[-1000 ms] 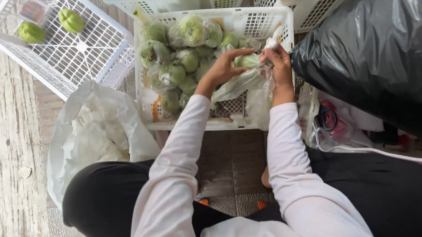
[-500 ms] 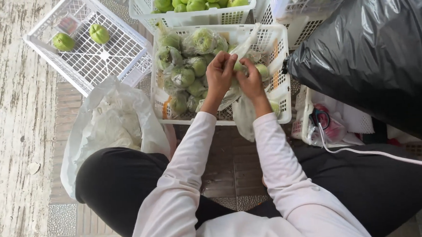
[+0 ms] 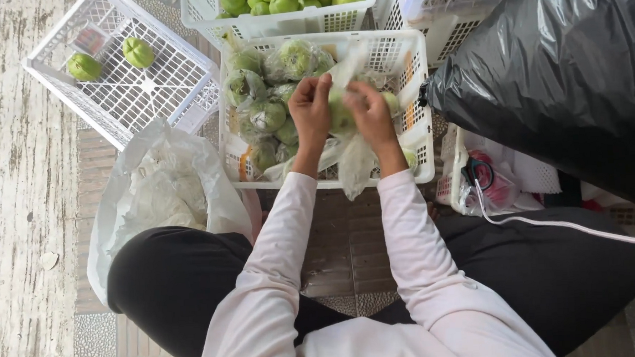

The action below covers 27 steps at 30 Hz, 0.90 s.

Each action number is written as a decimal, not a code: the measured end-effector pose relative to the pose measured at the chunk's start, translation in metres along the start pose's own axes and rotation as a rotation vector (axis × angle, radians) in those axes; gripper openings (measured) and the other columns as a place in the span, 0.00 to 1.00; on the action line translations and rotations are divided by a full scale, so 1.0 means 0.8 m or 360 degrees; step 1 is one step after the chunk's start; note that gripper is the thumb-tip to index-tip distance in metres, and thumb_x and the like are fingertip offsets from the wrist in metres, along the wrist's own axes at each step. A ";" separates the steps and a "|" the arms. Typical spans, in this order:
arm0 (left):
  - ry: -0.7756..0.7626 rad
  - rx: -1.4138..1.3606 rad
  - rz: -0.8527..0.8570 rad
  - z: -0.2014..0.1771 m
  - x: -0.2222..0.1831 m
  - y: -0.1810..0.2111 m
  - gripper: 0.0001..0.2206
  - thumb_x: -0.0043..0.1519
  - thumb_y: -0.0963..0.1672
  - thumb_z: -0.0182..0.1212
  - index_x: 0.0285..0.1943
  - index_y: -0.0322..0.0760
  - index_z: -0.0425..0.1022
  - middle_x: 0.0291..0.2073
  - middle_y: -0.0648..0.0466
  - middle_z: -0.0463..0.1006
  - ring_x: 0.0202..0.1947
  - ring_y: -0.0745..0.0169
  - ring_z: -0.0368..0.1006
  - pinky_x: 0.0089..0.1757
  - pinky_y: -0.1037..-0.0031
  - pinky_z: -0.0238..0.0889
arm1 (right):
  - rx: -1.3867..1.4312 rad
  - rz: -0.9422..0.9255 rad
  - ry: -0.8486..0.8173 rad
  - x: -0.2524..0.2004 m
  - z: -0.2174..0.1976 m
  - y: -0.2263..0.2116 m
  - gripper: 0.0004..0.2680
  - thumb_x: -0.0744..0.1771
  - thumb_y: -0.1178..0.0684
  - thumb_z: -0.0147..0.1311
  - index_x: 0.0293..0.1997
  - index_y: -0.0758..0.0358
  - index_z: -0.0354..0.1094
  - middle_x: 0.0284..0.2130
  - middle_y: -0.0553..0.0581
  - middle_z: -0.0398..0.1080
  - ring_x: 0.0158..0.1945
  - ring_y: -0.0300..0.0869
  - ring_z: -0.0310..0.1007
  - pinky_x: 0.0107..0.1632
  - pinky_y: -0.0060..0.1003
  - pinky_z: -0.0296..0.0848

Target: Bagging individual guavas into plastic bags from a crate.

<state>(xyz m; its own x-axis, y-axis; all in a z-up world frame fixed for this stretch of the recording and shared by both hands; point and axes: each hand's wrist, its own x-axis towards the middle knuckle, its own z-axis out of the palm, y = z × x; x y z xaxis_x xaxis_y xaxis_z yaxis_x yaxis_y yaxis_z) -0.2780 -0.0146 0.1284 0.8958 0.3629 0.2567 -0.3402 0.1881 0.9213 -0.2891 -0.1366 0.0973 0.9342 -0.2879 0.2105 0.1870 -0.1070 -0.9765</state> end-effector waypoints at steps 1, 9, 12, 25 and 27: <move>-0.0081 0.0045 -0.0021 -0.003 0.006 0.000 0.09 0.62 0.44 0.68 0.28 0.39 0.78 0.13 0.62 0.65 0.20 0.80 0.59 0.25 0.83 0.52 | -0.0216 0.0123 -0.0291 0.002 -0.001 0.010 0.13 0.67 0.46 0.54 0.55 0.56 0.70 0.48 0.61 0.72 0.47 0.44 0.72 0.53 0.46 0.70; -0.0167 0.0073 -0.0078 0.012 -0.031 0.002 0.11 0.60 0.45 0.71 0.24 0.41 0.78 0.11 0.64 0.60 0.20 0.81 0.56 0.24 0.84 0.51 | -0.0686 0.0082 0.0262 -0.012 0.015 0.039 0.05 0.67 0.47 0.50 0.34 0.52 0.68 0.29 0.55 0.74 0.38 0.52 0.77 0.44 0.48 0.72; -0.0109 -0.0177 -0.0249 0.013 -0.026 -0.004 0.11 0.60 0.45 0.70 0.25 0.40 0.77 0.12 0.63 0.63 0.20 0.80 0.60 0.25 0.85 0.57 | -0.0164 0.0312 0.0438 0.000 0.006 0.059 0.04 0.63 0.51 0.55 0.30 0.57 0.69 0.25 0.50 0.69 0.33 0.39 0.68 0.39 0.39 0.68; -0.0252 0.1028 -0.0435 -0.003 -0.023 -0.042 0.28 0.60 0.57 0.66 0.58 0.34 0.69 0.42 0.35 0.74 0.45 0.32 0.75 0.47 0.48 0.69 | 0.0442 0.0536 0.1049 0.016 -0.014 0.085 0.06 0.65 0.50 0.51 0.37 0.58 0.72 0.33 0.53 0.68 0.39 0.40 0.69 0.46 0.39 0.71; -0.0506 0.1092 -0.0504 0.000 -0.027 -0.066 0.31 0.52 0.59 0.72 0.52 0.33 0.76 0.37 0.34 0.77 0.42 0.29 0.78 0.45 0.49 0.72 | 0.0383 0.0491 0.1037 0.016 -0.006 0.073 0.04 0.64 0.53 0.49 0.33 0.58 0.69 0.31 0.52 0.67 0.36 0.39 0.68 0.44 0.38 0.71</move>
<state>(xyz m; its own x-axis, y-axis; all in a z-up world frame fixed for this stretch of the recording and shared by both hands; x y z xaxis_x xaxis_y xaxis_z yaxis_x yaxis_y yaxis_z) -0.2792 -0.0324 0.0743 0.9934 0.0907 -0.0698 0.1005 -0.3993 0.9113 -0.2673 -0.1510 0.0430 0.6006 -0.7829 -0.1621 0.0773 0.2587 -0.9628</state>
